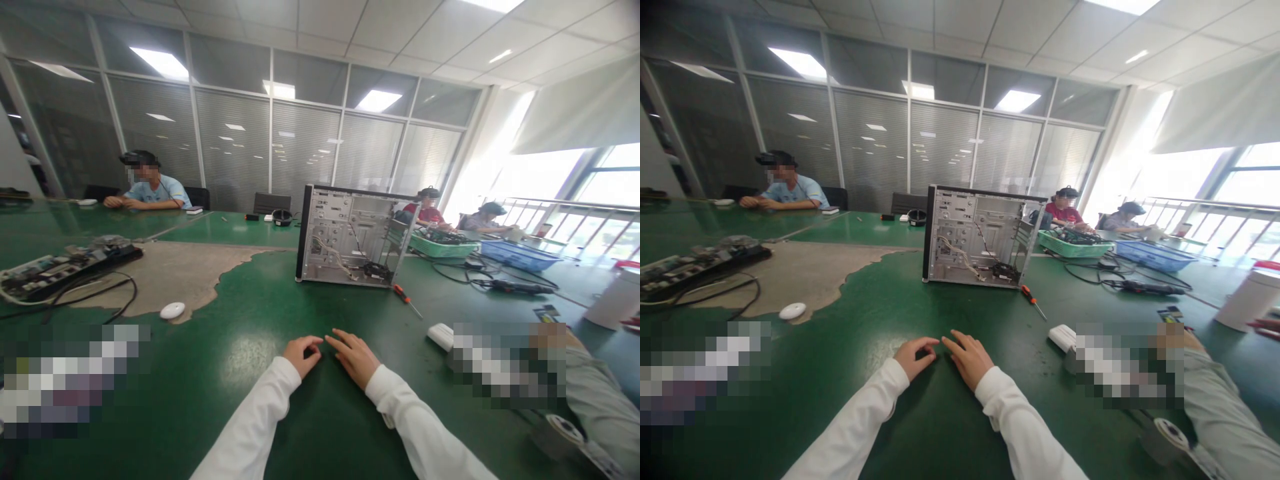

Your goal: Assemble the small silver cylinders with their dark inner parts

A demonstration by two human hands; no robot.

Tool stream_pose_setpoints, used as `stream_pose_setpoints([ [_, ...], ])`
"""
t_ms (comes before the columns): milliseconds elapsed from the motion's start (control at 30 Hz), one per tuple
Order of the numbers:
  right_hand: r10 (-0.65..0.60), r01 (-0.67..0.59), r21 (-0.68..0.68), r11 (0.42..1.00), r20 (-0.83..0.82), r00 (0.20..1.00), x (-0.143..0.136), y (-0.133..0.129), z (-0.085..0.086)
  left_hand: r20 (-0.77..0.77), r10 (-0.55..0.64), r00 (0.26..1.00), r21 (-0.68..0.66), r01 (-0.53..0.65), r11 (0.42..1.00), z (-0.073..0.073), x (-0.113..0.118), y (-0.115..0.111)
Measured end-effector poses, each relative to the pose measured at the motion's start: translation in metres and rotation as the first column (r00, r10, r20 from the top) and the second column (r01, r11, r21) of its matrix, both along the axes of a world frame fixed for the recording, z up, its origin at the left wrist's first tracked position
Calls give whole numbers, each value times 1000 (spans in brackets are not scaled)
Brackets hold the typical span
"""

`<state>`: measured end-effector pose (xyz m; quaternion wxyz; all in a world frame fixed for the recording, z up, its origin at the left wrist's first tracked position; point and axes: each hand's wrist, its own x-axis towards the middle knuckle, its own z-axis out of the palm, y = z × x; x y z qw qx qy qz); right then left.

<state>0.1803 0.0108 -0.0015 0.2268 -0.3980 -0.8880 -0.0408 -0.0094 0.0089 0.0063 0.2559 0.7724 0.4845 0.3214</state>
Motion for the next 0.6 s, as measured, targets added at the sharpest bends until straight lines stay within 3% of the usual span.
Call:
stream_pose_setpoints([
  [100, 58, -58, -7, 998, -65, 996, -16, 15, -6, -6, -7, 1000, 0, 7, 1000, -1, -1, 1],
  [200, 37, -36, 20, 999, -85, 996, -5, 29, -9, -5, -10, 1000, -1, 10, 1000, -3, -2, 3],
  [300, -187, 195, 129, 972, -74, 980, 42, 38, -2, 1, -2, 1000, -14, 2, 1000, -4, -3, 3],
  [367, -469, 492, 228, 840, -151, 870, 91, 40, 6, 5, 1, 1000, -24, -1, 1000, -4, -3, 3],
  [433, -677, 720, 274, 638, -245, 694, 143, 36, 10, 9, 9, 1000, -27, -8, 1000, -4, -2, 2],
  [500, -809, 873, 250, 420, -332, 484, 187, 30, 7, 10, 20, 1000, -28, -20, 999, -4, -2, 1],
  [533, -842, 896, 220, 386, -313, 440, 204, 26, 4, 10, 26, 1000, -31, -26, 999, -3, -1, 1],
  [600, -872, 898, 188, 399, -227, 434, 223, 20, -4, 7, 31, 999, -39, -31, 999, -3, -1, 1],
])
